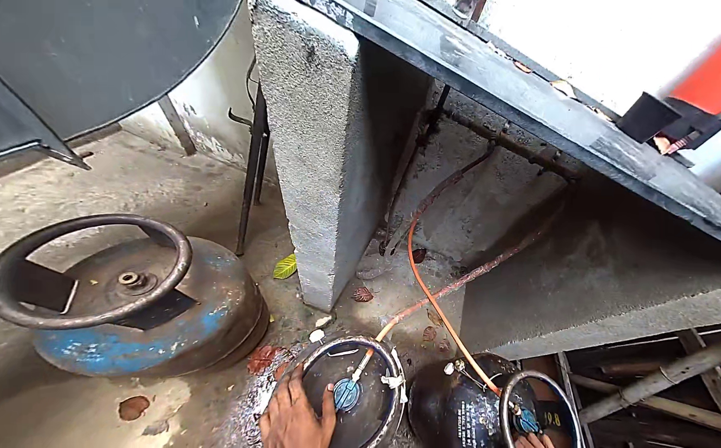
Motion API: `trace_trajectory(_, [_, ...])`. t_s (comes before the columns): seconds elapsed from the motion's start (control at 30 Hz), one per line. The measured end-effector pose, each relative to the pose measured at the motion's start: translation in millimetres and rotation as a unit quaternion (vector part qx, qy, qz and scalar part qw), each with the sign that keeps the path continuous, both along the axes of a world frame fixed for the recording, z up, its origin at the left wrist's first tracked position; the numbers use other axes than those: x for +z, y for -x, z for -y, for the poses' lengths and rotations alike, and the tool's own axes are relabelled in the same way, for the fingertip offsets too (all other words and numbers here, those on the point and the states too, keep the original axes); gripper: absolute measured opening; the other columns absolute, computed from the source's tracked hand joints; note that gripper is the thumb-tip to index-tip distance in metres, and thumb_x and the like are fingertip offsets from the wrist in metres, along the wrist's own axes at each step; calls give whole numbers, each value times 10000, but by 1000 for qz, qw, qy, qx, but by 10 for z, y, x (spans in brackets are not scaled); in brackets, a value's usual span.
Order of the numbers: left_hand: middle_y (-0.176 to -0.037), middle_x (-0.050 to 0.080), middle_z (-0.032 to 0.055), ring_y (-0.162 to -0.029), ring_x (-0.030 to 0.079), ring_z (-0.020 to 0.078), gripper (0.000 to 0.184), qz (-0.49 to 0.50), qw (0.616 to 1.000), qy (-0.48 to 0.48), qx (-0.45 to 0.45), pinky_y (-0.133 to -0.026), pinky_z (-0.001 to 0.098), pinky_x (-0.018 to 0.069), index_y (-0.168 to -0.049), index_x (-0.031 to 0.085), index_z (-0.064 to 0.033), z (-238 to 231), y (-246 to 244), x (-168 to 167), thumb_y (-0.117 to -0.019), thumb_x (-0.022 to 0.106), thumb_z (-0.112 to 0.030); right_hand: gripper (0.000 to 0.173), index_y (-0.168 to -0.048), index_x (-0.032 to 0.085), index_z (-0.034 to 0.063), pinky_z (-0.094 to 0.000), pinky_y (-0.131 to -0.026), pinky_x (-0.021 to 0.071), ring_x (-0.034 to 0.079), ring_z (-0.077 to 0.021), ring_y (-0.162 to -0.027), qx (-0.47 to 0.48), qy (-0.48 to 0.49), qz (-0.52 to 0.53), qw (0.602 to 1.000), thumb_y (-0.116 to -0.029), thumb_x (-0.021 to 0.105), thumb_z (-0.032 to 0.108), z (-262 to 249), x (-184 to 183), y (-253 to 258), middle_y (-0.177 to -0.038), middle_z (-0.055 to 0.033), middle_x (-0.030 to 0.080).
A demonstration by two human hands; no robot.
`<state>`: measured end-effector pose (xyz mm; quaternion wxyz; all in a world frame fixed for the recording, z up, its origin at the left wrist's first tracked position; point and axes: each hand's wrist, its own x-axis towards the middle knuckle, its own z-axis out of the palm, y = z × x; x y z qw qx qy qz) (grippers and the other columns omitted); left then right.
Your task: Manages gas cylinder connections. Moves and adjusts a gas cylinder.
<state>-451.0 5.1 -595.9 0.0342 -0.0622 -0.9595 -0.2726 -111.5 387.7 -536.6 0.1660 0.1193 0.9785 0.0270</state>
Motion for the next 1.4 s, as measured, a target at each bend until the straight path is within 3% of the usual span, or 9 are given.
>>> trace_trajectory(0.17, [-1508,493,212,-1326,528,406,811,0,1000,11,2,-1017,629,433,-1552,403,-70,1,3,1,-925,451,-583,817,-1126,707,120,-551,-995,470,660,-303,-1114,-4,12,11,1000,-908,361,828,-11,-22,-25,-1137,-83,734])
trace_trajectory(0.57, [-1368,594,224,-1206,614,398,731,25,999,24,25,-979,572,500,-1516,452,-56,-37,59,74,-928,479,-491,834,-1000,737,146,-465,-973,500,702,-212,-984,13,3,-41,999,-883,346,874,10,-62,-73,-984,-27,757])
trace_trajectory(0.7, [-1361,597,221,-1225,612,386,677,34,999,26,25,-995,569,502,-1511,456,-65,-45,62,74,-964,478,-465,871,-984,747,158,-442,-893,550,723,-196,-945,13,-17,-67,998,-874,288,891,13,-104,-67,-954,-13,767])
trace_trajectory(0.97, [-1405,554,251,-1250,585,424,684,36,999,28,5,-993,622,488,-1536,413,-60,-18,79,43,-956,526,-405,858,-994,730,148,-437,-783,603,743,-214,-917,-31,19,-50,998,-880,300,881,65,-76,-61,-947,-35,760])
trace_trajectory(1.2, [-1356,595,235,-1191,625,410,688,23,998,56,3,-947,616,515,-1514,436,-53,12,71,6,-935,540,-409,852,-956,716,142,-436,-755,601,741,-223,-877,-43,40,-44,997,-880,295,879,93,-69,-80,-904,-45,747])
trace_trajectory(1.4, [-1337,607,240,-1176,631,418,680,15,998,69,-3,-933,625,514,-1514,427,-49,18,94,10,-947,534,-408,880,-999,705,117,-473,-785,595,737,-267,-912,-61,71,-17,995,-888,278,878,67,-20,-17,-943,-81,744])
